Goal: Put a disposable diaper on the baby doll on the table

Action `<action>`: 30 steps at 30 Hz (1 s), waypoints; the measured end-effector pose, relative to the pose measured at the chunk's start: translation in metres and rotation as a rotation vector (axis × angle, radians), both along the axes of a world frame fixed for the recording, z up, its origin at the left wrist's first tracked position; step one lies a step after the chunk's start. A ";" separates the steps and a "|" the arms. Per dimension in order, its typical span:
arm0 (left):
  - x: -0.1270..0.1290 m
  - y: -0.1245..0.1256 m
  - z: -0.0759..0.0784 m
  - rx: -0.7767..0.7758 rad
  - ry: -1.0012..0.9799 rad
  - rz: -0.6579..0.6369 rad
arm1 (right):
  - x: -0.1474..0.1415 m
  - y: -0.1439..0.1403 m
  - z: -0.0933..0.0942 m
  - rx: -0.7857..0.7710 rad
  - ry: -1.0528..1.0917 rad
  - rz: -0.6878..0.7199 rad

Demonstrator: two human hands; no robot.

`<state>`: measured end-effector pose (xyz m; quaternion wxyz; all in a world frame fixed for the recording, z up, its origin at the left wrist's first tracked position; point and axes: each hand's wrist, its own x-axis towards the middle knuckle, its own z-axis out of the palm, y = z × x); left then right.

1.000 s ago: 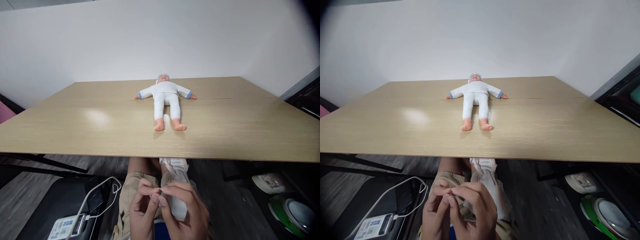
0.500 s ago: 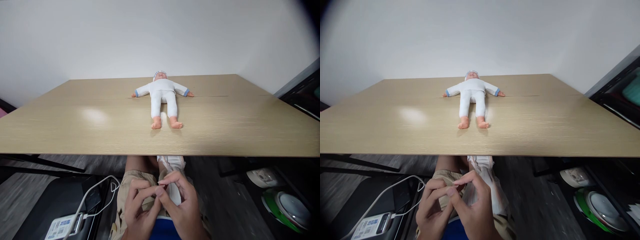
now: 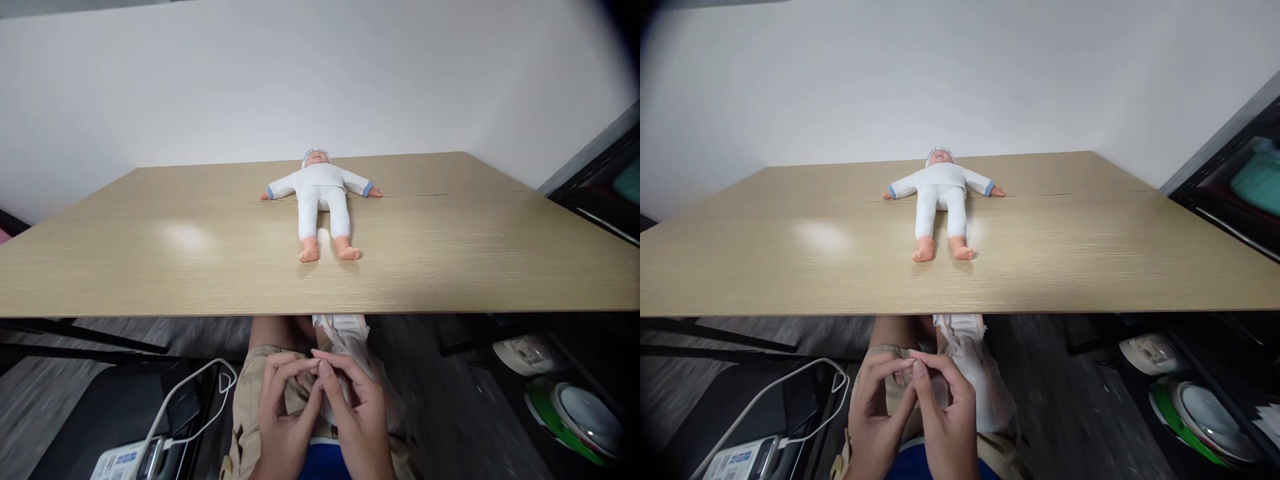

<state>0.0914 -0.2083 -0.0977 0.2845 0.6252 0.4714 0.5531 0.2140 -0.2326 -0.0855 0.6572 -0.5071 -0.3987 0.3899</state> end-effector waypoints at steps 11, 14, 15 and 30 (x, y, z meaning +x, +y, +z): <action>-0.014 0.015 -0.063 -0.541 -0.419 -0.070 | 0.066 0.001 -0.061 -0.288 -0.104 -0.201; -0.018 0.018 -0.079 -0.638 -0.461 -0.037 | 0.086 0.000 -0.079 -0.382 -0.074 -0.255; -0.018 0.018 -0.082 -0.658 -0.466 -0.031 | 0.092 -0.001 -0.085 -0.413 -0.061 -0.268; 0.012 0.043 -0.141 -0.787 -0.420 -0.130 | 0.168 -0.001 -0.206 -0.641 -0.078 -0.350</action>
